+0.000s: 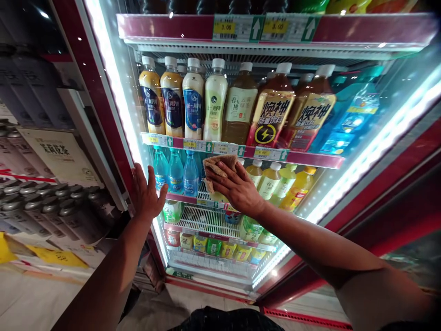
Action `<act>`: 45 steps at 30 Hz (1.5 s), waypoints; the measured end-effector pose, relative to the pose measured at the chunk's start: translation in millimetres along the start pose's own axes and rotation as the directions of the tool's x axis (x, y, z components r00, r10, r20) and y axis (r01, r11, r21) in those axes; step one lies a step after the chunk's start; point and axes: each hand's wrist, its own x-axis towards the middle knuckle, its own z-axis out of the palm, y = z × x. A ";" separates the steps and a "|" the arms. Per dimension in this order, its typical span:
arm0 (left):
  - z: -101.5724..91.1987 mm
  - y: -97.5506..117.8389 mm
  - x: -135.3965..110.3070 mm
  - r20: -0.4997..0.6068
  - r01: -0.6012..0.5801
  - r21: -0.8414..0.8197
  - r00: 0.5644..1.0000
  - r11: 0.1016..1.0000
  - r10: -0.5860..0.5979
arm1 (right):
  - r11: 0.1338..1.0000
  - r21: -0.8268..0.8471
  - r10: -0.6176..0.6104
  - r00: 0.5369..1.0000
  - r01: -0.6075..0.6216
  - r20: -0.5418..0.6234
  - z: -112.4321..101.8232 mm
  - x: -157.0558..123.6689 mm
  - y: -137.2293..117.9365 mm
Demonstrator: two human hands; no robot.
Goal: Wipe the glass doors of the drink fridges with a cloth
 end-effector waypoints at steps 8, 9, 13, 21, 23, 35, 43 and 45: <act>10.5 37.0 -2.6 -0.038 0.006 -0.017 0.999 1.000 -0.007 | 0.988 0.023 0.156 0.987 -0.155 -0.037 -9.3 -21.3 4.1; 12.4 43.6 -2.2 -0.037 -0.013 -0.021 0.999 1.000 0.012 | 0.989 0.029 0.146 0.989 -0.145 -0.034 -8.6 -25.1 3.0; 20.4 66.0 0.7 -0.012 -0.063 -0.044 0.998 0.997 0.063 | 0.997 0.013 0.072 0.997 -0.072 0.013 -9.7 -38.2 0.3; 32.7 82.6 0.0 -0.026 -0.134 -0.024 0.991 0.991 0.133 | 0.976 -0.121 0.175 0.983 -0.180 -0.051 -19.3 -62.3 8.7; 33.9 83.4 -0.4 -0.022 -0.118 -0.029 0.993 0.993 0.117 | 0.981 -0.110 0.155 0.988 -0.157 -0.029 -18.5 -71.4 7.7; 39.0 112.7 -4.4 -0.102 -0.260 -0.014 0.961 0.965 0.258 | 0.970 -0.107 0.208 0.974 -0.217 -0.090 -22.9 -94.0 16.0; 47.5 145.2 -4.1 -0.023 -0.360 -0.046 0.933 0.932 0.359 | 0.949 -0.162 0.255 0.961 -0.270 -0.110 -30.0 -113.2 21.1; 50.8 147.1 -4.7 -0.007 -0.347 -0.033 0.938 0.937 0.347 | 0.941 -0.165 0.278 0.954 -0.294 -0.116 -28.6 -121.2 18.5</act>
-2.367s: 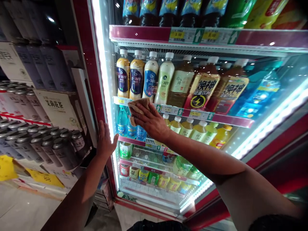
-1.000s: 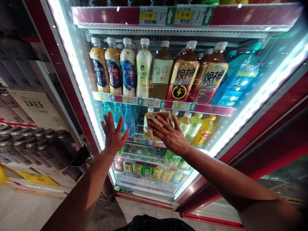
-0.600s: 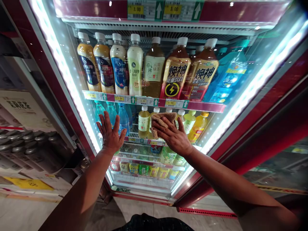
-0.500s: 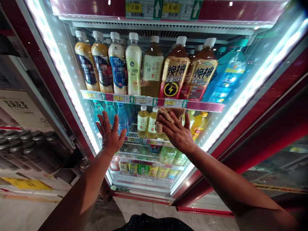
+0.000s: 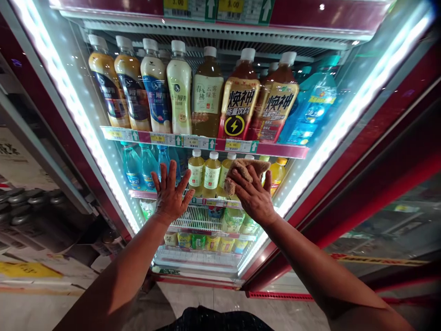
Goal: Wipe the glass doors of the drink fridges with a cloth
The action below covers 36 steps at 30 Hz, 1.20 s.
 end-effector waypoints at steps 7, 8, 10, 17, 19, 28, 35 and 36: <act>6.7 -3.5 -3.8 -0.013 -0.009 0.016 1.000 1.000 0.009 | 1.000 -0.018 -0.017 1.000 0.017 0.005 -6.9 -12.4 7.5; 7.1 -3.4 -4.3 -0.014 -0.006 0.021 1.000 1.000 0.006 | 0.999 -0.045 0.014 1.000 -0.014 -0.009 -8.6 -11.0 11.1; 7.9 -2.3 -5.1 -0.020 0.000 0.027 1.000 1.000 0.001 | 0.991 -0.094 0.088 0.996 -0.091 -0.035 -10.4 -10.5 16.5; 9.2 6.0 -5.7 -0.023 0.031 0.024 0.999 0.999 -0.030 | 0.995 -0.047 0.087 0.996 -0.086 0.012 -7.0 -39.4 12.7; 9.5 7.5 -5.3 -0.024 0.031 0.025 0.999 0.999 -0.030 | 0.993 -0.071 0.094 0.995 -0.092 0.021 -9.3 -42.1 17.0; 11.7 13.7 -7.4 -0.037 0.060 0.003 0.998 0.998 -0.060 | 0.972 -0.116 0.205 0.979 -0.206 -0.022 -6.8 -63.6 20.8; 17.3 45.4 0.6 -0.053 -0.041 -0.022 0.998 0.999 0.040 | 0.952 -0.151 0.256 0.963 -0.267 -0.090 -16.4 -58.1 40.2; 19.6 50.4 2.3 -0.047 -0.053 -0.033 0.998 0.998 0.051 | 0.944 -0.152 0.280 0.954 -0.294 -0.109 -16.9 -56.5 42.7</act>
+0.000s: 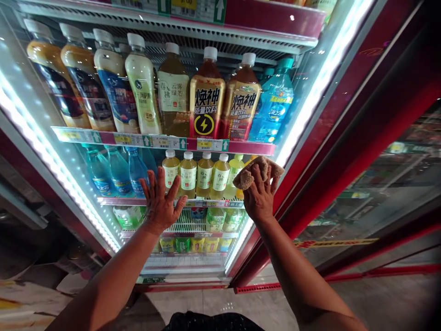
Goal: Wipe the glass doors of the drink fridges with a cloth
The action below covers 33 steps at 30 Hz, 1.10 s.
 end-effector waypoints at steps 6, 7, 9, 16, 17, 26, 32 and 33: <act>14.1 9.6 1.2 0.057 0.039 -0.030 0.998 0.999 -0.037 | 0.995 0.004 0.099 0.994 -0.100 0.050 4.0 -20.9 -2.4; 15.6 8.8 0.4 0.055 0.046 -0.033 0.997 0.998 -0.044 | 0.995 0.008 0.103 0.993 -0.104 0.064 3.7 -23.6 -2.0; 17.6 7.4 -0.8 0.054 0.051 -0.037 0.997 0.998 -0.049 | 0.994 0.008 0.108 0.991 -0.109 0.078 1.8 -22.7 1.4; 18.9 8.1 -3.0 0.044 0.058 -0.052 0.997 0.997 -0.056 | 0.993 -0.020 0.121 0.991 -0.120 0.061 -4.9 -20.2 11.0; 18.7 8.0 -3.6 0.043 0.058 -0.053 0.998 0.997 -0.055 | 0.993 -0.021 0.119 0.991 -0.118 0.055 -5.0 -26.3 10.2; 12.9 32.0 7.6 0.001 0.034 -0.067 0.999 0.997 -0.034 | 0.975 -0.094 0.194 0.979 -0.199 -0.061 -12.3 -26.1 39.6; 24.6 45.8 15.6 0.051 0.009 -0.084 0.999 0.996 -0.005 | 0.975 -0.041 0.218 0.975 -0.220 -0.050 -11.5 -47.8 47.1; 26.9 45.6 14.9 0.054 0.015 -0.082 0.999 0.997 -0.011 | 0.974 -0.034 0.224 0.974 -0.226 -0.040 -11.0 -52.3 47.1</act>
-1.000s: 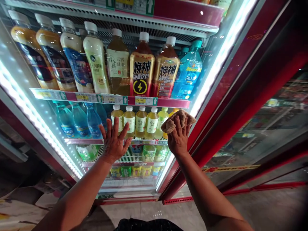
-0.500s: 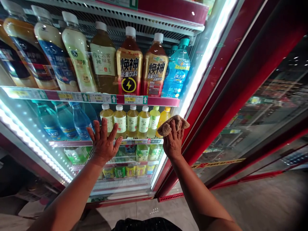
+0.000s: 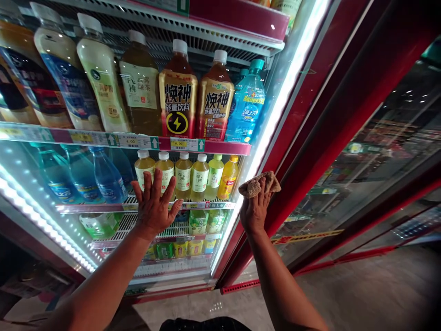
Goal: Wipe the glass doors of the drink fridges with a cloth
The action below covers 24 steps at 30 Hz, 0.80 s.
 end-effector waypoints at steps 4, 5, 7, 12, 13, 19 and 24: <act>5.2 -1.6 -2.6 -0.020 0.006 -0.005 1.000 1.000 -0.006 | 0.999 0.037 0.003 1.000 -0.002 -0.027 -0.8 14.1 7.7; 5.5 -1.5 -2.8 -0.022 0.006 0.001 1.000 1.000 -0.006 | 0.999 0.045 0.000 0.999 0.002 -0.036 -1.6 23.9 10.2; 5.7 -0.6 -2.8 -0.027 0.000 0.021 1.000 1.000 0.000 | 0.998 0.054 -0.010 0.999 0.012 -0.043 -3.3 43.0 14.1; 7.0 0.4 -3.9 -0.043 0.005 0.043 0.999 0.999 -0.003 | 0.999 0.049 0.011 0.999 -0.009 -0.039 -3.3 50.4 13.6; 7.4 0.1 -4.3 -0.046 0.010 0.040 0.999 0.999 -0.009 | 0.999 0.049 0.020 0.999 -0.018 -0.034 -2.6 47.4 12.7; 8.7 -0.8 -5.2 -0.048 0.012 0.040 0.999 0.999 -0.011 | 0.997 0.079 0.001 0.999 0.003 -0.046 -6.3 61.2 13.0; 8.1 1.4 -3.1 -0.065 0.003 0.062 0.998 0.998 0.001 | 0.996 0.080 -0.026 0.998 0.030 -0.056 -8.6 68.1 13.1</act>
